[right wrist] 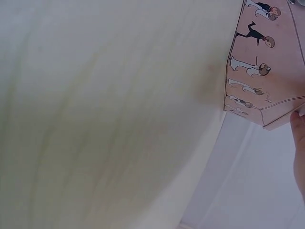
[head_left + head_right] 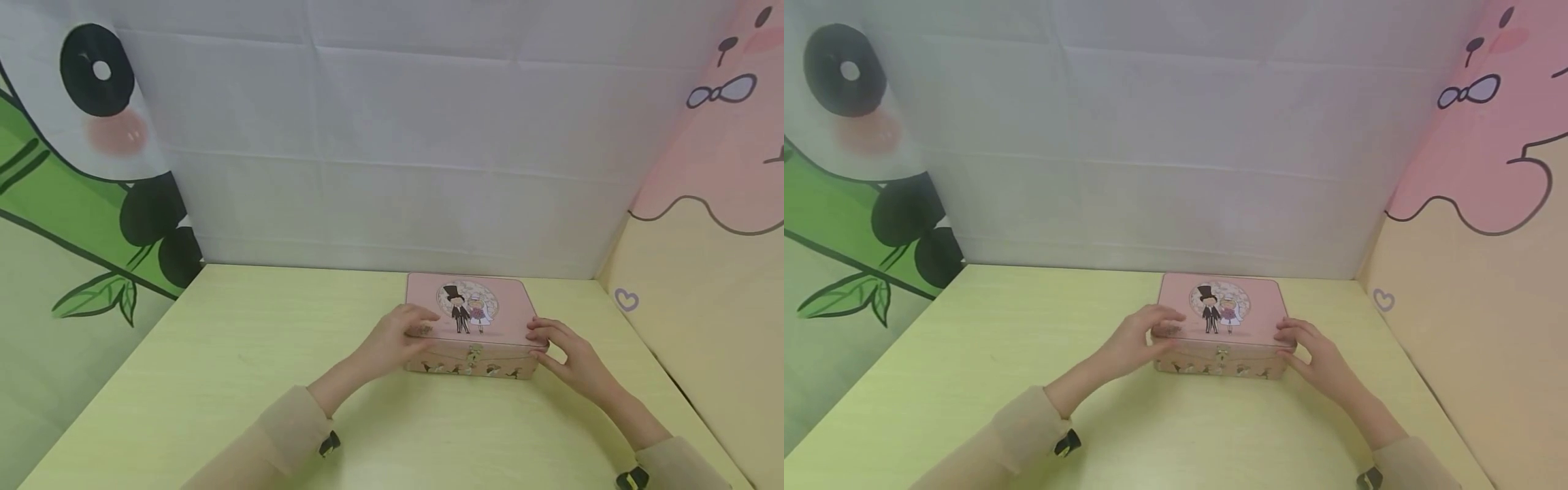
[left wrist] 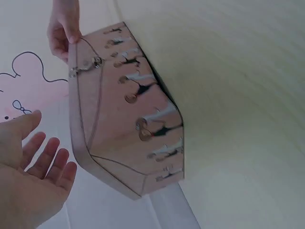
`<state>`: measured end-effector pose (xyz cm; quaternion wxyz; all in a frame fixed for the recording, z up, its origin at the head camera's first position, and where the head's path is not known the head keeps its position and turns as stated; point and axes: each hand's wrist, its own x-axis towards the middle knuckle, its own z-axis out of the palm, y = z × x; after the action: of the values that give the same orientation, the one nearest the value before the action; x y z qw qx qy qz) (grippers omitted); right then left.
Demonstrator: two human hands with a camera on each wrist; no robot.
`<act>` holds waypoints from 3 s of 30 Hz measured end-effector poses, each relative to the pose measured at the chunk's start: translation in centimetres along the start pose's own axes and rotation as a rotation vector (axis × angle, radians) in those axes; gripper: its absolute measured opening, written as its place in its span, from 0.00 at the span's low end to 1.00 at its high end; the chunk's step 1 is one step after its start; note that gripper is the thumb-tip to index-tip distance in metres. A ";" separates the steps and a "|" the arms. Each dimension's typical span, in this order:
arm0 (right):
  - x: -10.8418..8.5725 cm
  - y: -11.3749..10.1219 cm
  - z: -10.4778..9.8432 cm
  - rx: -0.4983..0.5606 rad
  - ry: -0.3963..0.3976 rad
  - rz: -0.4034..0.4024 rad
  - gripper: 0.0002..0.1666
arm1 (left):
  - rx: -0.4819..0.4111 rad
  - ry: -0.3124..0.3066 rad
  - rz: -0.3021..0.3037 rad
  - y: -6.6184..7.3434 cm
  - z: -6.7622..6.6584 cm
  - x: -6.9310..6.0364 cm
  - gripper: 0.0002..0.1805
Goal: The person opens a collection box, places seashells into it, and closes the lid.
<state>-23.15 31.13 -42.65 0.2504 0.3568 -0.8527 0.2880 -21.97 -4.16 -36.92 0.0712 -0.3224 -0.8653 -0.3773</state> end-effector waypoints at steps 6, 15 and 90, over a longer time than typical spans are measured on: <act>0.1 -0.2 -0.1 -0.001 -0.007 -0.002 0.25 | 0.193 -0.107 0.114 -2.6 -0.5 0.4 0.22; 0.1 0.0 -0.1 0.000 -0.020 -0.011 0.25 | 0.308 -0.277 0.200 -4.3 -0.4 1.0 0.32; 5.2 -5.0 4.4 -0.254 -0.205 -0.021 0.34 | 0.395 -0.362 0.204 -4.9 -0.2 1.3 0.33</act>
<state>-23.57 22.87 -40.92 0.2084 0.3588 -0.8994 0.1372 -26.02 -6.14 -39.22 0.0145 -0.4499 -0.8837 -0.1286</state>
